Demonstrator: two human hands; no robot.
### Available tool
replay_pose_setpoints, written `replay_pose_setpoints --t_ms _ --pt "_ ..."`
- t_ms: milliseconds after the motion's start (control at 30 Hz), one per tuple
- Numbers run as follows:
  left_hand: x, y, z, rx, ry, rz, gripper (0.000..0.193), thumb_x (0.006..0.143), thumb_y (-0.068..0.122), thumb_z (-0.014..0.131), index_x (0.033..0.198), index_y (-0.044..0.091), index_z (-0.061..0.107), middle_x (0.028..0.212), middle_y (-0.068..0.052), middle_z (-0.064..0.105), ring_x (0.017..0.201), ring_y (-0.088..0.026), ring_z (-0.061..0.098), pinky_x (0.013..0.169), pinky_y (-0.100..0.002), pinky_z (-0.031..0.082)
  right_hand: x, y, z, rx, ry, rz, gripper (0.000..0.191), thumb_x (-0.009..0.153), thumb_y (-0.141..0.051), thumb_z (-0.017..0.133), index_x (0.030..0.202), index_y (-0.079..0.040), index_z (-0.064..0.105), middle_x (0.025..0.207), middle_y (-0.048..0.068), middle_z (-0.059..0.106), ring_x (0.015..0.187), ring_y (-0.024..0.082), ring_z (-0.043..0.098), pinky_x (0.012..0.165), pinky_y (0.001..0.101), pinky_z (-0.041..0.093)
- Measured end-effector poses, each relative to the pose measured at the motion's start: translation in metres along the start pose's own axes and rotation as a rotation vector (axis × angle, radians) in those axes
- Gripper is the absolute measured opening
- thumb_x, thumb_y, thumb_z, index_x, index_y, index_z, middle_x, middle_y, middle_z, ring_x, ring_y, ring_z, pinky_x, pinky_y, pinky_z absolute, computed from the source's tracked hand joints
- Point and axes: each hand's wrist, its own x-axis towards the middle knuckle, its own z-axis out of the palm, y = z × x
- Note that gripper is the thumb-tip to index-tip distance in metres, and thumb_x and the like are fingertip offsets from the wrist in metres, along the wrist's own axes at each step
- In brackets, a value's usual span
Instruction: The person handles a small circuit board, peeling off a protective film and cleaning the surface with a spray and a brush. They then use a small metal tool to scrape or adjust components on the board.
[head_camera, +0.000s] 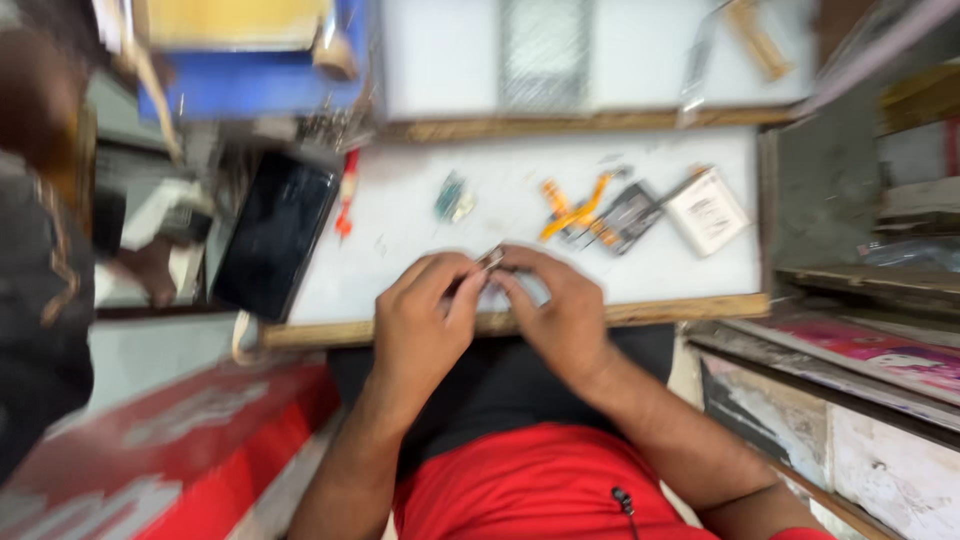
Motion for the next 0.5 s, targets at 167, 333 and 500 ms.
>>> replay_pose_setpoints --t_ms 167,333,500 --pt "0.011 0.016 -0.001 0.023 -0.01 -0.016 0.006 0.088 0.005 0.075 0.092 0.002 0.071 0.09 -0.011 0.074 0.075 -0.025 0.076 0.067 -0.032 0.06 0.007 -0.008 -0.009 0.084 0.008 0.059 0.024 0.084 -0.011 0.082 0.106 -0.006 0.074 0.099 0.01 0.079 0.091 0.025 0.078 0.079 0.0326 0.061" --pt "0.017 0.014 0.01 -0.01 -0.047 -0.092 0.008 0.086 0.007 0.075 0.092 0.003 0.071 0.091 -0.007 0.076 0.074 -0.02 0.079 0.067 -0.029 0.063 0.012 -0.001 -0.011 0.166 0.031 0.14 0.02 0.084 -0.01 0.082 0.101 -0.006 0.073 0.095 0.008 0.079 0.083 0.022 0.079 0.07 0.031 0.062" --pt "0.022 0.001 0.023 0.042 -0.014 -0.004 0.009 0.085 0.008 0.076 0.093 0.004 0.072 0.089 -0.007 0.076 0.075 -0.019 0.078 0.068 -0.031 0.062 0.017 0.008 -0.014 0.121 0.076 0.093 0.018 0.085 -0.01 0.081 0.101 -0.007 0.072 0.093 0.01 0.077 0.083 0.026 0.077 0.071 0.0344 0.061"
